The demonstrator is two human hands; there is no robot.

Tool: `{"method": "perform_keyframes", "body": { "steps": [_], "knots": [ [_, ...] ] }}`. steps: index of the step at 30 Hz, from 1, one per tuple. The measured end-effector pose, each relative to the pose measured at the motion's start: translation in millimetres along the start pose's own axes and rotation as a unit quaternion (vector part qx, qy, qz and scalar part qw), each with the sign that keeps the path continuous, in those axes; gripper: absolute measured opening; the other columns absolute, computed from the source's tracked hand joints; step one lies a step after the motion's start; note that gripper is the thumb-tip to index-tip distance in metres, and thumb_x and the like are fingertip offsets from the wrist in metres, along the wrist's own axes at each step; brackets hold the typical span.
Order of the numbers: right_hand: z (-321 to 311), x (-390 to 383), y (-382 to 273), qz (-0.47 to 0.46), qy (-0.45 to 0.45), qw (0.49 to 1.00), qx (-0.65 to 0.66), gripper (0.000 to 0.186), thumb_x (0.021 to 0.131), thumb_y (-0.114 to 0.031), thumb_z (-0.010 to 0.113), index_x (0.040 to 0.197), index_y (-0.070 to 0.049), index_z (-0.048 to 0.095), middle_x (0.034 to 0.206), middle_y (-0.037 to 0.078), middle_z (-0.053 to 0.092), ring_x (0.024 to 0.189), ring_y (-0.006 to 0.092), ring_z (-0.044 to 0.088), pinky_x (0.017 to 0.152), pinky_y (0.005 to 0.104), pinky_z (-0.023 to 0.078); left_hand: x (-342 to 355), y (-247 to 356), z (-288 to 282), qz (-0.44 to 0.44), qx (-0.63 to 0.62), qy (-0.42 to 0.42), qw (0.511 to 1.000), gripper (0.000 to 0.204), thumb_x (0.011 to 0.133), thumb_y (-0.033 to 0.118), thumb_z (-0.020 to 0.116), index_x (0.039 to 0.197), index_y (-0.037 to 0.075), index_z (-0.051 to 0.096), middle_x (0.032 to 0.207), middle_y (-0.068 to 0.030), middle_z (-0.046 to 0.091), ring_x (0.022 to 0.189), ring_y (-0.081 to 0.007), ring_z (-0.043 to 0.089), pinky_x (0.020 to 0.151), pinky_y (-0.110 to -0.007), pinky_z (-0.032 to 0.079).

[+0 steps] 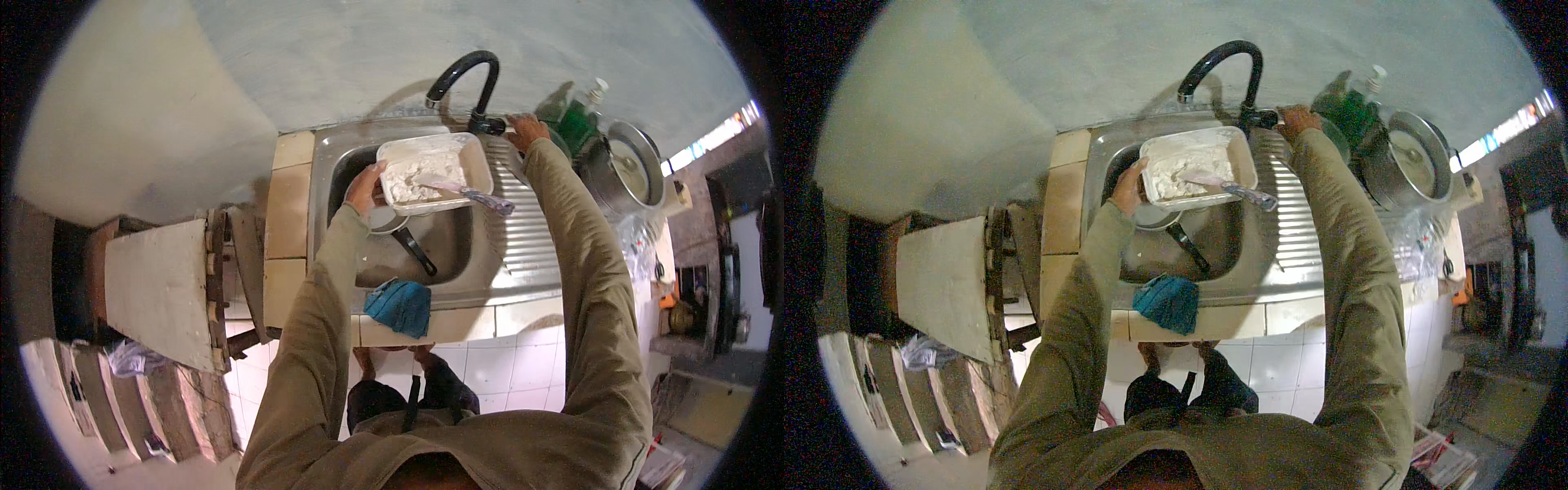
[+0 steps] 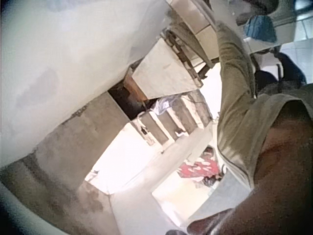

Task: The person retrieves a black plastic bag and a white container, fills the container with water at a sink, and mixes a white powder from the bag into the water. They then sit on the floor and use a spatula to apply the resulting paste to a damaged section of the wall.

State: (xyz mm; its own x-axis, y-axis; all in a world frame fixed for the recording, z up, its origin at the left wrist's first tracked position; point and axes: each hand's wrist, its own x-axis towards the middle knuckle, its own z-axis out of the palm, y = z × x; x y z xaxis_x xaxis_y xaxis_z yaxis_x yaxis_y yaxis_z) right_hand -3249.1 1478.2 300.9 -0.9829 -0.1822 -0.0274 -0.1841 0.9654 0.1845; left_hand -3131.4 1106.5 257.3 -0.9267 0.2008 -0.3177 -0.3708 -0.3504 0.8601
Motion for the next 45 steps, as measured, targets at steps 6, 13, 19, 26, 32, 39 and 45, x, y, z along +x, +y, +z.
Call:
{"method": "perform_keyframes", "body": {
  "steps": [6, 13, 19, 26, 32, 39, 45],
  "knots": [
    [15, 41, -7, -0.025, -0.115, 0.992, 0.039, 0.059, 0.078, -0.035, 0.065, 0.131, -0.024, 0.041, 0.121, 0.017, 0.054, 0.11, 0.0389, 0.051, 0.091, 0.0471, 0.041, 39, 7, 0, 0.005, -0.026, -0.046, 0.999, 0.057, 0.078, 0.05, 0.06, 0.118, 0.01, 0.054, 0.099, -0.0064, 0.063, 0.087, -0.0169, 0.062, 0.071, -0.035, 0.053],
    [-5, 37, -18, -0.044, -0.076, 0.992, 0.096, 0.044, 0.077, -0.033, 0.064, 0.117, -0.02, 0.05, 0.11, 0.01, 0.058, 0.107, 0.0305, 0.053, 0.092, 0.0551, 0.036, 55, 8, 20, -0.005, 0.023, -0.013, 1.0, 0.056, 0.077, 0.053, 0.058, 0.111, 0.009, 0.058, 0.092, -0.005, 0.064, 0.074, -0.015, 0.062, 0.065, -0.032, 0.051],
    [10, 35, -10, -0.073, 0.03, 0.997, -0.004, 0.042, 0.08, -0.035, 0.059, 0.112, -0.012, 0.046, 0.117, 0.009, 0.055, 0.119, 0.0276, 0.043, 0.098, 0.0592, 0.025, 52, 19, 46, 0.02, 0.03, -0.015, 0.999, 0.055, 0.077, 0.054, 0.057, 0.108, 0.009, 0.059, 0.089, -0.0044, 0.065, 0.074, -0.0127, 0.062, 0.063, -0.03, 0.051],
    [12, 40, -14, -0.065, 0.034, 0.997, 0.016, 0.042, 0.077, -0.031, 0.062, 0.113, -0.014, 0.049, 0.113, 0.011, 0.057, 0.112, 0.0294, 0.048, 0.096, 0.0533, 0.03, 48, 21, 38, 0.026, 0.036, -0.001, 0.999, 0.052, 0.077, 0.052, 0.06, 0.107, 0.01, 0.059, 0.088, -0.0032, 0.065, 0.075, -0.012, 0.062, 0.061, -0.028, 0.051],
    [27, 82, 39, -0.174, -0.147, 0.944, 0.239, 0.041, 0.074, -0.029, 0.066, 0.113, -0.017, 0.061, 0.108, 0.013, 0.063, 0.101, 0.0315, 0.059, 0.086, 0.0423, 0.045, 48, 13, 44, 0.02, 0.008, -0.008, 1.0, 0.052, 0.076, 0.05, 0.062, 0.109, 0.009, 0.056, 0.093, -0.0049, 0.062, 0.079, -0.0139, 0.061, 0.064, -0.03, 0.052],
    [4, 47, 12, -0.044, -0.019, 0.981, 0.19, 0.036, 0.08, -0.029, 0.062, 0.112, -0.012, 0.062, 0.102, 0.017, 0.064, 0.097, 0.0308, 0.06, 0.082, 0.0386, 0.046, 36, -5, 21, 0.004, -0.021, -0.012, 1.0, 0.048, 0.078, 0.047, 0.062, 0.108, 0.009, 0.055, 0.092, -0.0053, 0.061, 0.078, -0.0141, 0.061, 0.064, -0.032, 0.053],
    [-84, -76, 0, -0.008, 0.075, 0.902, 0.425, 0.043, 0.087, -0.043, 0.051, 0.102, -0.004, 0.062, 0.111, 0.022, 0.058, 0.096, 0.0352, 0.059, 0.082, 0.041, 0.048, 3, -8, 6, -0.011, -0.024, -0.002, 1.0, 0.048, 0.08, 0.044, 0.06, 0.113, 0.01, 0.053, 0.101, -0.0036, 0.06, 0.082, -0.0145, 0.062, 0.068, -0.031, 0.052]
  ]
}}
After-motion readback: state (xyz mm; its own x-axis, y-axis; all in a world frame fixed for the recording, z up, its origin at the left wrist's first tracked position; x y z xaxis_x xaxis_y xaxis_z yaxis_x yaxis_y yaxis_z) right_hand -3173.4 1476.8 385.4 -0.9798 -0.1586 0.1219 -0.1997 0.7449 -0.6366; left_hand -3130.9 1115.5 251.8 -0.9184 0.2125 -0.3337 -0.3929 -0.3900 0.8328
